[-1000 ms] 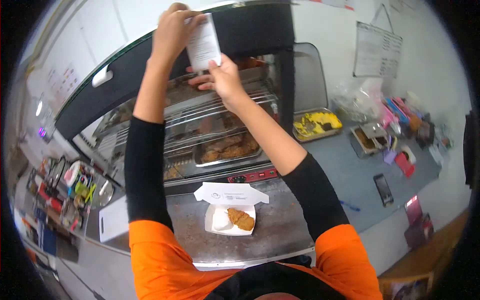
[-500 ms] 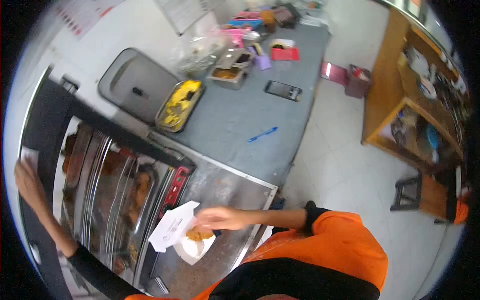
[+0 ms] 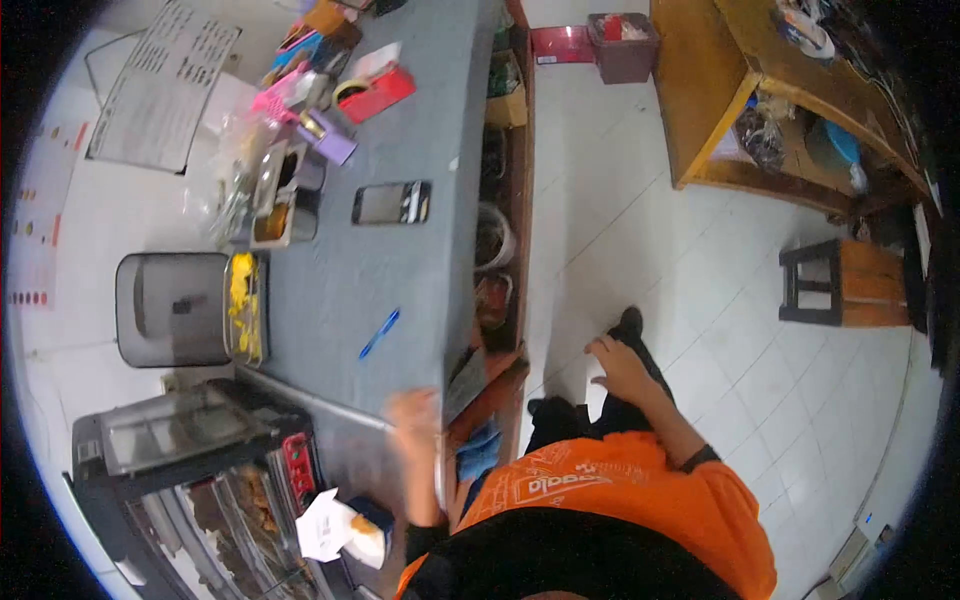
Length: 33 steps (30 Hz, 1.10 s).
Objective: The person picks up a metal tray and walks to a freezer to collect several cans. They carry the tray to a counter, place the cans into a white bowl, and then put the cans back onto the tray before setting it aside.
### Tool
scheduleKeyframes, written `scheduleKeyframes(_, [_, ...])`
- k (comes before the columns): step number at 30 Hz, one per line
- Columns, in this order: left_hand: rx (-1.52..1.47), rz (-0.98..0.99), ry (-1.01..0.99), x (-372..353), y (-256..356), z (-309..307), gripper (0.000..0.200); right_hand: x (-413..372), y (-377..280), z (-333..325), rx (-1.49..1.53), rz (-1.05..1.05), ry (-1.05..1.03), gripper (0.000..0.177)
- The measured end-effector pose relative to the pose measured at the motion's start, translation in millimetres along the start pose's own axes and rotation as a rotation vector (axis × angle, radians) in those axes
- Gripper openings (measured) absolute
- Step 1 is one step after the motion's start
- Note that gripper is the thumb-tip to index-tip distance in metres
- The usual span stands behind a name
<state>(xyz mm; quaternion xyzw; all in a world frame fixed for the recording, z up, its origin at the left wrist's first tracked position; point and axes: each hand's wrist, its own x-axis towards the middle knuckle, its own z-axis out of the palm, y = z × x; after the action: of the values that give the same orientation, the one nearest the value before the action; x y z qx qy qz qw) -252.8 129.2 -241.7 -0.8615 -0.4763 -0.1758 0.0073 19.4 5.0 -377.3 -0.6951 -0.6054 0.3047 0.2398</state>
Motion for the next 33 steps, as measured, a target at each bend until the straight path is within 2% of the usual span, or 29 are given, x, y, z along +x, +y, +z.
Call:
scheduleKeyframes(1, [-0.224, 0.123, -0.258, 1, 27, 59, 0.020, 1, 19, -12, -0.039, 0.031, -0.052, 0.043])
scheduleKeyframes(2, [-0.315, 0.232, -0.468, -2, 50, 109, 0.023, 3, 36, -18, -0.028, 0.033, -0.055, 0.043])
scheduleKeyframes(4, [-0.388, 0.334, -0.744, 4, 88, 171, 0.032, 12, 80, -35, 0.032, 0.259, -0.208, 0.040])
scheduleKeyframes(5, [-0.388, 0.317, -0.760, 7, 99, 191, 0.032, 16, 100, -39, 0.000, 0.278, -0.191, 0.038])
scheduleKeyframes(7, [-0.760, 0.007, -1.303, 23, 117, 227, 0.034, 32, 130, -51, -0.044, 0.342, -0.238, 0.038])
scheduleKeyframes(8, [-0.765, -0.011, -1.310, 31, 119, 245, 0.034, 41, 145, -55, -0.095, 0.404, -0.256, 0.038])
scheduleKeyframes(9, [-0.779, -0.071, -1.272, 38, 118, 264, 0.034, 51, 160, -53, -0.030, 0.373, -0.169, 0.027])
scheduleKeyframes(10, [-0.793, -0.130, -1.232, 45, 114, 286, 0.034, 65, 176, -50, -0.034, 0.371, -0.188, 0.027])
scheduleKeyframes(12, [-0.841, -0.176, -1.163, 59, 91, 346, 0.033, 103, 206, -38, 0.386, 0.397, -0.166, 0.021])
scheduleKeyframes(13, [-0.878, -0.198, -1.092, 69, 77, 380, 0.031, 127, 217, -29, 0.478, 0.371, -0.088, 0.021])
scheduleKeyframes(14, [-0.911, -0.219, -1.027, 81, 67, 406, 0.030, 156, 230, -20, 0.473, 0.367, -0.099, 0.021])
scheduleKeyframes(17, [-0.887, -0.583, -1.008, 151, 43, 478, 0.025, 239, 261, 24, 0.593, 0.470, -0.168, 0.018])
scheduleKeyframes(18, [-1.070, -0.510, -0.764, 142, 15, 539, 0.023, 275, 279, 48, 0.632, 0.393, -0.015, 0.016])
scheduleKeyframes(19, [-1.207, -0.642, -0.714, 154, -10, 588, 0.022, 308, 295, 69, 0.667, 0.311, 0.128, 0.014])
scheduleKeyframes(20, [-1.343, -0.782, -0.655, 169, -27, 622, 0.021, 344, 309, 84, 0.630, 0.274, 0.126, 0.012])
scheduleKeyframes(22, [-1.011, -0.771, -0.540, 231, -34, 652, 0.024, 430, 338, 112, 0.533, 0.256, 0.109, 0.012])
scheduleKeyframes(23, [-0.857, -0.718, -0.468, 237, -69, 702, 0.027, 471, 349, 127, 0.475, 0.282, 0.092, 0.013])
scheduleKeyframes(25, [-0.567, -0.757, -0.438, 280, -99, 744, 0.036, 547, 368, 152, 0.365, 0.256, 0.029, 0.018])
scheduleKeyframes(26, [-0.425, -0.845, -0.480, 322, -90, 731, 0.042, 583, 374, 163, 0.408, 0.195, 0.102, 0.023])
scheduleKeyframes(27, [-0.411, -0.859, -0.483, 331, -102, 751, 0.042, 611, 376, 177, 0.458, 0.142, 0.168, 0.029])
scheduleKeyframes(29, [-0.111, -0.974, -0.374, 344, -133, 789, 0.049, 661, 370, 201, 0.493, 0.036, 0.358, 0.039])
scheduleKeyframes(30, [-0.085, -0.973, -0.380, 351, -140, 798, 0.049, 680, 364, 211, 0.516, 0.044, 0.354, 0.039])
scheduleKeyframes(32, [-0.224, -1.170, -0.303, 356, -144, 809, 0.054, 701, 353, 228, 0.537, 0.158, 0.626, 0.042])
scheduleKeyframes(33, [-0.198, -1.173, -0.309, 356, -148, 813, 0.054, 705, 350, 230, 0.557, 0.171, 0.618, 0.042])
